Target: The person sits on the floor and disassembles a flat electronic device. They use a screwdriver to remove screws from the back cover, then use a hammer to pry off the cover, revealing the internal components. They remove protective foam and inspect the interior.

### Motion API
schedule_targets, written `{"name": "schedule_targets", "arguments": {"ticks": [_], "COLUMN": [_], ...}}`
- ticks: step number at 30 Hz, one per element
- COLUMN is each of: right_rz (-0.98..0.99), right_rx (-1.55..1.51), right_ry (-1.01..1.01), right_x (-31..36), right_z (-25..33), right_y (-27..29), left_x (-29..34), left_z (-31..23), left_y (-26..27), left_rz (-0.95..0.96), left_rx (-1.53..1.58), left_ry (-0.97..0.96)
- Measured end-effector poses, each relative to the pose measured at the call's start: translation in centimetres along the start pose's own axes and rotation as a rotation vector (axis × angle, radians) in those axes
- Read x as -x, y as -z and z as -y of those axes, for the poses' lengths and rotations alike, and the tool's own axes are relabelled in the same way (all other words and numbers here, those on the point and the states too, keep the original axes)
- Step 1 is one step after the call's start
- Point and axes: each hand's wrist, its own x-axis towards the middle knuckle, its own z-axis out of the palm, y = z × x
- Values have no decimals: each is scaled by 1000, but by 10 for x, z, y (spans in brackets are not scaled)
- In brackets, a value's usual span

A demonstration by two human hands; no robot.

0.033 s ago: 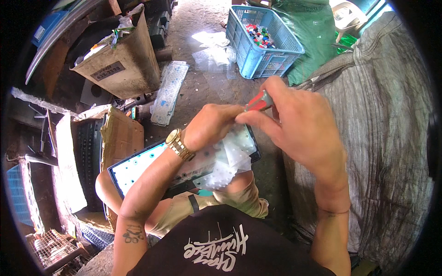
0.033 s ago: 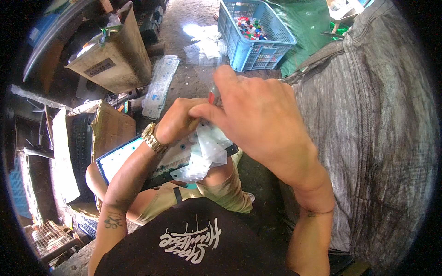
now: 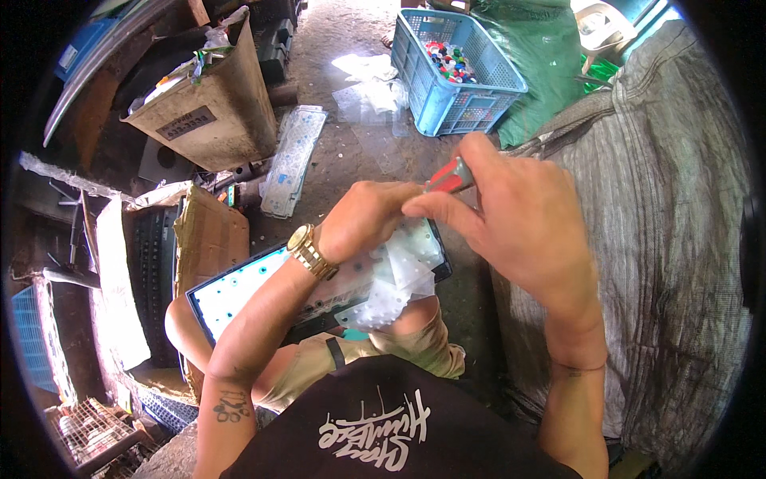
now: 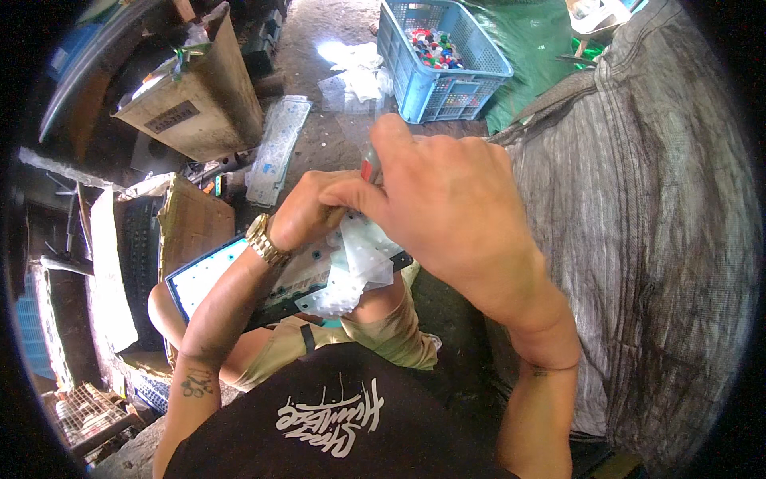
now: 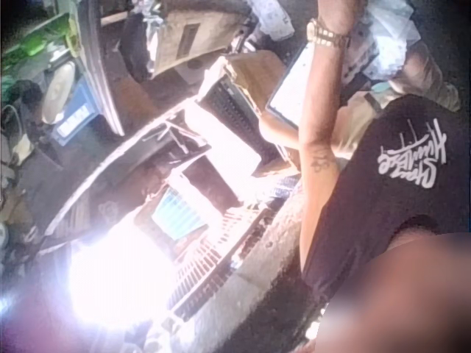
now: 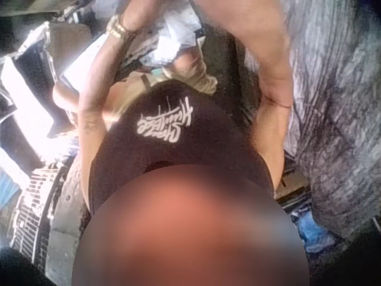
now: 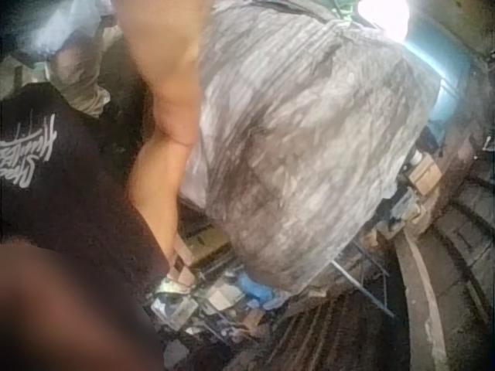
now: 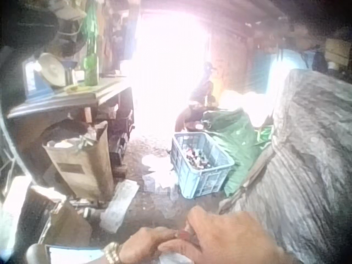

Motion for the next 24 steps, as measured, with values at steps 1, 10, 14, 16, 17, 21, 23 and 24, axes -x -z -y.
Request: {"name": "schedule_targets", "arguments": {"ticks": [1,10,14,16,17,21,23,24], "right_rz": [25,164,225,153,127,163,169,151], "right_rx": [40,18,106,30,-20,74,97,107], "right_ry": [-20,159,96,219,253,103,149,192], "right_x": [0,-5,-7,-8,-9,-10,-10,-9], "right_z": [0,2,5,5,4,2,2,2], "right_y": [0,13,15,15,15,16,18,18], "left_x": [1,-6,-6,-7,-8,-12,-13,-12], "left_z": [1,7,-2,-3,-3,-1,-1,-1], "left_y": [-2,-1,-1,1,3,3,1,1], "left_rz": [-1,-83,-93,-44,-34,-89,-88,-89], "left_rx": [13,7,49,18,13,30,26,5], "left_ry": [-6,-74,-36,-64,-104,-25,36,-17]}}
